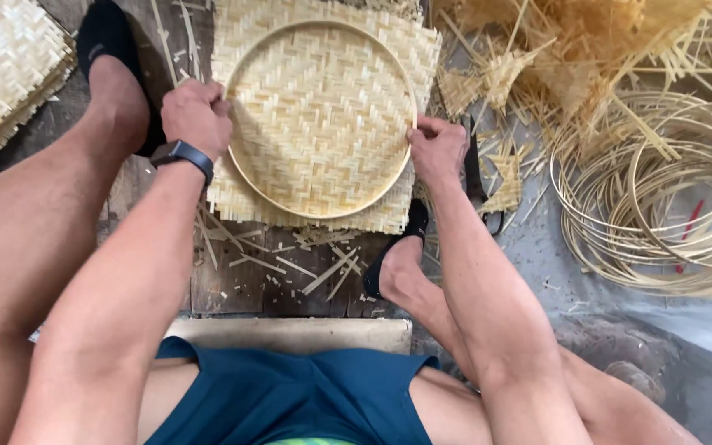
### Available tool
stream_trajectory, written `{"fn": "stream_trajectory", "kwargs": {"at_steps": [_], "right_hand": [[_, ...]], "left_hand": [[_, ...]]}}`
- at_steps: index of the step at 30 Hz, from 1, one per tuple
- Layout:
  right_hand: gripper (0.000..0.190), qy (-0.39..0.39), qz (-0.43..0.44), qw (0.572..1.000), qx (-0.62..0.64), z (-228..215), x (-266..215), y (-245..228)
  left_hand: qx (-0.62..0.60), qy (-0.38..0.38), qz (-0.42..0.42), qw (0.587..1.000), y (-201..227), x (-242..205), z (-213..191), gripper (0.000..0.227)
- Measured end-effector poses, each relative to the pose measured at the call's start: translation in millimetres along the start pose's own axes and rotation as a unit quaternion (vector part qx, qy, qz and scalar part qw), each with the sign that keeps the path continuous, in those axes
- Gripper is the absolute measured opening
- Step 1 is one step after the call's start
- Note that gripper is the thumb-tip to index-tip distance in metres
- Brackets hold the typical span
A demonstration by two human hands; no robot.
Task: Manufacturing a bamboo basket by fitting a woven base onto a wooden mold and trimming the edges with a knife and scissors.
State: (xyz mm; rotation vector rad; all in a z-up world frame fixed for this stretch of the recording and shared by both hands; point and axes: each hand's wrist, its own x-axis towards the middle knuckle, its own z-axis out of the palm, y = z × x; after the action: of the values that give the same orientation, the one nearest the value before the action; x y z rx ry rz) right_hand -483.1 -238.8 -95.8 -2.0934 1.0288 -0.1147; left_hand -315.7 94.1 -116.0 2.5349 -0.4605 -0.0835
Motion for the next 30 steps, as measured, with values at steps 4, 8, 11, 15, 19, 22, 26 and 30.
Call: {"fn": "stream_trajectory", "kwargs": {"at_steps": [4, 8, 11, 15, 19, 22, 26, 30], "right_hand": [[0.024, 0.009, -0.005, 1.000, -0.008, 2, 2, -1], [0.023, 0.016, 0.005, 1.000, -0.015, 4, -5, -4], [0.022, 0.019, 0.016, 0.999, -0.028, 9, 11, 6], [0.022, 0.011, 0.021, 0.999, 0.031, 7, 2, 3], [0.021, 0.010, 0.020, 0.999, 0.042, 11, 3, 6], [0.021, 0.032, 0.005, 0.999, 0.008, 10, 2, 7], [0.022, 0.029, -0.008, 0.999, 0.009, 12, 7, 12], [0.024, 0.019, -0.030, 0.999, 0.006, 18, 19, 31]], "left_hand": [[-0.034, 0.000, -0.023, 0.999, -7, 7, 8, 0.016], [-0.157, -0.013, -0.205, 0.966, -13, 7, 8, 0.021], [-0.205, -0.058, -0.265, 0.940, -5, 18, -3, 0.020], [-0.144, -0.042, -0.246, 0.958, -1, 13, 1, 0.018], [-0.123, -0.006, -0.189, 0.974, -13, 11, 7, 0.018], [-0.177, -0.053, -0.183, 0.965, -16, 11, 3, 0.022], [-0.263, -0.048, -0.234, 0.935, -22, 13, 13, 0.023], [-0.208, -0.027, -0.190, 0.959, -37, 15, 27, 0.025]]}}
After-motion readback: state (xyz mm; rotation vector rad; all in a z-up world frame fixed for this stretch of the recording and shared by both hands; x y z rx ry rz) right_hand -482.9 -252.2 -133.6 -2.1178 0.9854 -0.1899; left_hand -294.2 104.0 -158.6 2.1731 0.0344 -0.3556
